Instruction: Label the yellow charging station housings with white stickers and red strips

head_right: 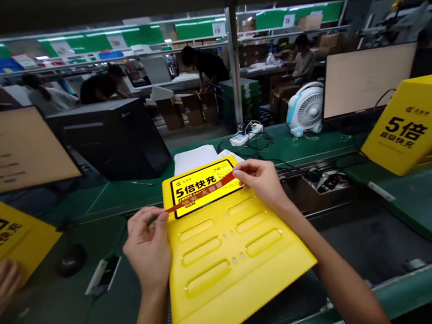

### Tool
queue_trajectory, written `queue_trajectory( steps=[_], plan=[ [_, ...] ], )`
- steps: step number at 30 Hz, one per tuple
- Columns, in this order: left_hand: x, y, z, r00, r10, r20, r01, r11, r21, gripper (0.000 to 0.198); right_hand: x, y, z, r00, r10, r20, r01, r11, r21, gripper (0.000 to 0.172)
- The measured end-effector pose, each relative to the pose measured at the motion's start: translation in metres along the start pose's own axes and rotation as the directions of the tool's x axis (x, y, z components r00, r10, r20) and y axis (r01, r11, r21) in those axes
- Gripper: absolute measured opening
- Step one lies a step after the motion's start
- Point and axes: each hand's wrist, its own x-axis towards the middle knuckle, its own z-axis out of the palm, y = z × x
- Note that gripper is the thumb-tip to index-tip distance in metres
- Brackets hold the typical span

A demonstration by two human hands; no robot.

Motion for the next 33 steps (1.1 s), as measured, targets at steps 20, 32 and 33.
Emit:
queue_trajectory(
  steps=[20,32,33],
  plan=[
    [0.006,0.048,-0.027,0.909,-0.411,0.075,0.342,0.834,0.434,0.049,-0.050,-0.035,-0.016,0.885,0.442,-0.145,-0.465,0.825,-0.322,0.052],
    [-0.006,0.047,-0.025,0.946,-0.321,0.052,0.237,0.790,0.566,0.049,-0.046,-0.032,-0.005,0.939,0.324,-0.117,-0.342,0.835,-0.430,0.035],
    [-0.006,0.047,-0.025,0.947,-0.316,0.056,0.228,0.787,0.573,0.047,-0.046,-0.032,-0.005,0.942,0.318,-0.110,-0.333,0.831,-0.445,0.034]
  ],
)
